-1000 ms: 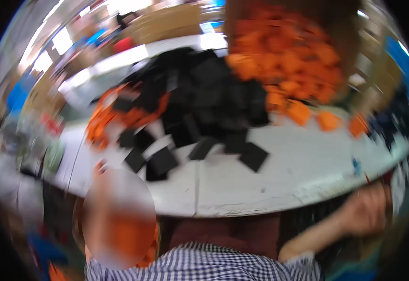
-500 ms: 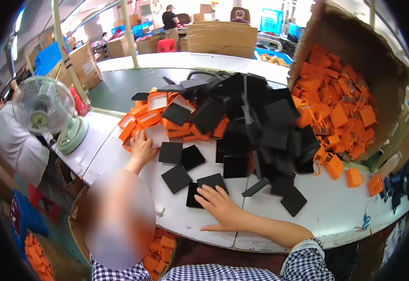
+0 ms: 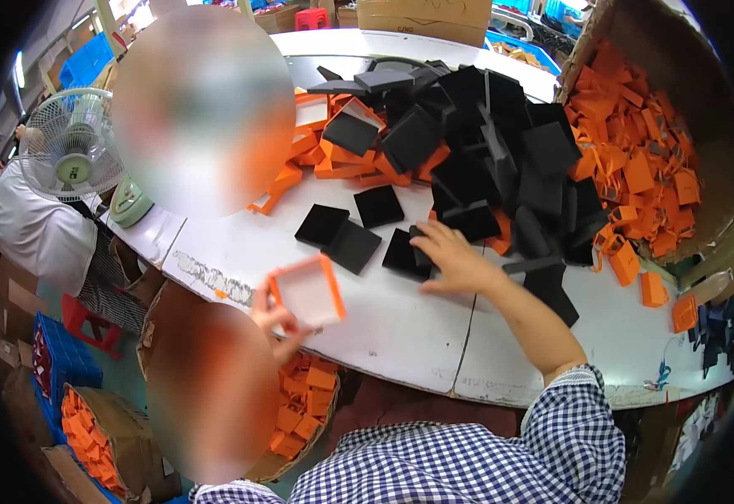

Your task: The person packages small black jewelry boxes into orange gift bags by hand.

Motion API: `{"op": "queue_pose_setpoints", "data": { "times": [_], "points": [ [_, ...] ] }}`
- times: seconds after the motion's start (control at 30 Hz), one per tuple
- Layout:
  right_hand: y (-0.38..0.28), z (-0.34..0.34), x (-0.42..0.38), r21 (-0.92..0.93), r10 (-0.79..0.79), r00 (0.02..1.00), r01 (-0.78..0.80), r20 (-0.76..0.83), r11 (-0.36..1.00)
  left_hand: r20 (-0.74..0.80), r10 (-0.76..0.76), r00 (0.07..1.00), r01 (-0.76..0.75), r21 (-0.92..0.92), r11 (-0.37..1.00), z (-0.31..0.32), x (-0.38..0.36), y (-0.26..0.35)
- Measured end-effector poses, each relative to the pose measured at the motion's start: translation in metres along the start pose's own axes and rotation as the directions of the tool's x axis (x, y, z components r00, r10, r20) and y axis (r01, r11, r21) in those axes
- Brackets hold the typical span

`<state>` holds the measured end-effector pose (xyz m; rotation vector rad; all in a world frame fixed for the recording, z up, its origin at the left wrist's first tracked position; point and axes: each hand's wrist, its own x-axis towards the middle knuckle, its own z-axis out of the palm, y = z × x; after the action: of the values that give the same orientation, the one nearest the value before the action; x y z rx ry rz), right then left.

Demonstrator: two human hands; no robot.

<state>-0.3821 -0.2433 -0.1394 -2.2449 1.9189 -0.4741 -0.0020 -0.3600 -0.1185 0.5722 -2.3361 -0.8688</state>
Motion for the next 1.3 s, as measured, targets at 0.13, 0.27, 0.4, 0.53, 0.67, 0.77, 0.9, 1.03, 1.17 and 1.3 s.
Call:
{"op": "queue_pose_setpoints", "data": {
  "times": [0.13, 0.27, 0.4, 0.53, 0.67, 0.77, 0.9, 1.03, 1.17, 1.3],
  "points": [
    [0.005, -0.022, 0.007, 0.122, 0.106, 0.969, -0.136, 0.222, 0.983, 0.167, 0.133, 0.977, -0.103, -0.178, 0.979, 0.052, -0.046, 0.019],
    [-0.007, -0.021, -0.004, 0.032, 0.184, 0.965, -0.193, 0.189, 0.981, 0.204, 0.088, 0.975, -0.122, 0.16, 0.98, 0.095, -0.049, 0.036],
    [0.017, 0.002, -0.034, 0.088, 0.11, 0.994, -0.111, 0.019, 0.99, 0.176, 0.112, 0.978, -0.139, 0.146, 0.98, 0.123, -0.031, 0.046],
    [0.017, 0.0, -0.06, -0.231, -0.128, 0.959, 0.069, -0.252, 0.97, 0.234, 0.138, 0.962, -0.169, 0.121, 0.978, 0.136, -0.017, 0.046],
    [0.007, 0.004, -0.076, -0.148, -0.083, 0.965, 0.047, -0.248, 0.988, 0.172, 0.166, 0.971, -0.16, -0.046, 0.986, 0.144, -0.015, 0.051],
    [0.002, 0.008, -0.081, -0.15, -0.067, 0.953, 0.023, -0.295, 0.988, 0.049, 0.2, 0.979, -0.192, -0.125, 0.973, 0.169, 0.009, 0.021],
    [-0.01, 0.034, -0.068, -0.133, -0.054, 0.931, 0.006, -0.36, 0.991, 0.233, 0.144, 0.962, -0.144, -0.016, 0.989, 0.183, 0.072, 0.002],
    [0.019, 0.053, -0.069, -0.068, -0.029, 0.868, -0.005, -0.495, 0.998, 0.268, 0.116, 0.956, -0.135, 0.055, 0.989, 0.19, 0.094, -0.027],
    [-0.006, 0.032, -0.073, -0.01, -0.019, 0.822, 0.016, -0.569, 1.0, 0.209, 0.051, 0.977, -0.075, 0.111, 0.991, 0.178, 0.088, -0.02],
    [-0.029, 0.01, -0.082, 0.422, 0.309, 0.748, -0.042, -0.587, 0.905, -0.105, 0.058, 0.993, -0.08, -0.223, 0.972, 0.188, 0.072, -0.025]
  ]
}}
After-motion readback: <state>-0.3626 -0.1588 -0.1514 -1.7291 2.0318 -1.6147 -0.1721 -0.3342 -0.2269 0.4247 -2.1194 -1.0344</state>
